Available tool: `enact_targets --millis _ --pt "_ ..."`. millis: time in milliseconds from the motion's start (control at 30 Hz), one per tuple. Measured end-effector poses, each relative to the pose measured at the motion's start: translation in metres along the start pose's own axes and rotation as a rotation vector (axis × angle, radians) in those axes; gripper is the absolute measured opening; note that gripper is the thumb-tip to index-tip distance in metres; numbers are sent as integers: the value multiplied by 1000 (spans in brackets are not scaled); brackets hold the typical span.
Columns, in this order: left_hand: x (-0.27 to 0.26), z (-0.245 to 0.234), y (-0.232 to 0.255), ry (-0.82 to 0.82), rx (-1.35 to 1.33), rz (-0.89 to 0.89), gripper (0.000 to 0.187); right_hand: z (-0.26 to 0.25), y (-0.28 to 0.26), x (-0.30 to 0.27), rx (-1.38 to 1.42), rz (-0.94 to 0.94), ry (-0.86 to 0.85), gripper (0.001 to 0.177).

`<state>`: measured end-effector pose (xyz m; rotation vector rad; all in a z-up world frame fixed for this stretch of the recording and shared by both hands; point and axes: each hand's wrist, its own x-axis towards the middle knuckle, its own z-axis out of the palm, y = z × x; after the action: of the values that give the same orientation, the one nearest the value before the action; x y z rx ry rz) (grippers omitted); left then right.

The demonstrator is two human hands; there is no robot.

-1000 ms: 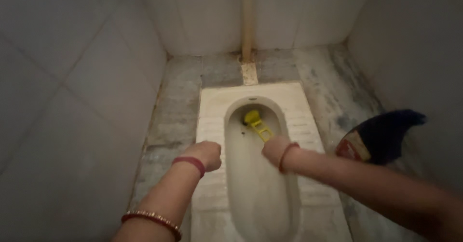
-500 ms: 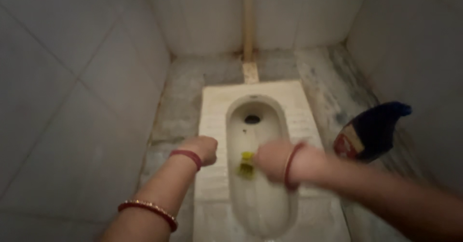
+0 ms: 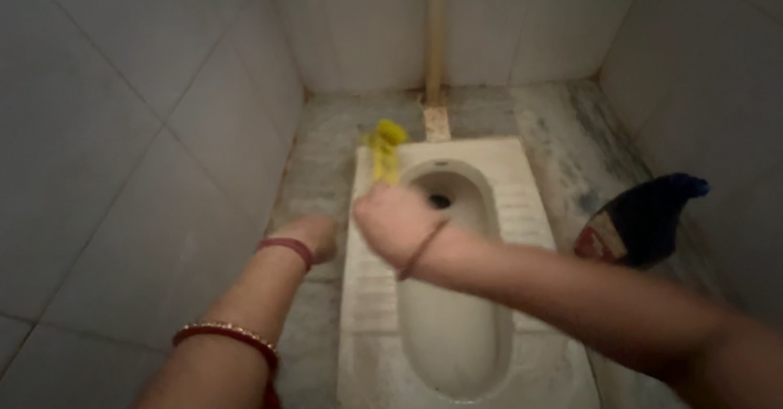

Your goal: The person scrubs the floor and walls around a squat toilet with a red cloth, applies blue liquid cleaner, and scrubs the toilet bowl with a yellow brush. The person then rinses the area with a handheld shower hose.

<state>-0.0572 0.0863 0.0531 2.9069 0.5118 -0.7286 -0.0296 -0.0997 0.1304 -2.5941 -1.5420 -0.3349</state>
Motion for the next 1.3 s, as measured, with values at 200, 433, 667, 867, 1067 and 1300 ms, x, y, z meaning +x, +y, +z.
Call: enact_targets --millis 200,433,667,867,1067,1300 --pt "-14 24 -40 43 101 -44 29 200 -54 -4 205 -105 -98 27" --pt "-65 38 -59 35 1 -88 27 241 -81 4 579 -208 -433 72" --pt "-88 67 -86 35 38 -153 24 244 -105 -17 506 -377 -591 46" --pt "-109 93 -98 19 42 -151 24 211 -177 -50 426 -662 -696 44" --pt "-156 115 -115 -89 -152 -296 23 213 -242 -91 301 -851 -869 44" --pt "-173 142 -119 -45 -73 -277 26 305 -272 -201 279 -929 -758 30"
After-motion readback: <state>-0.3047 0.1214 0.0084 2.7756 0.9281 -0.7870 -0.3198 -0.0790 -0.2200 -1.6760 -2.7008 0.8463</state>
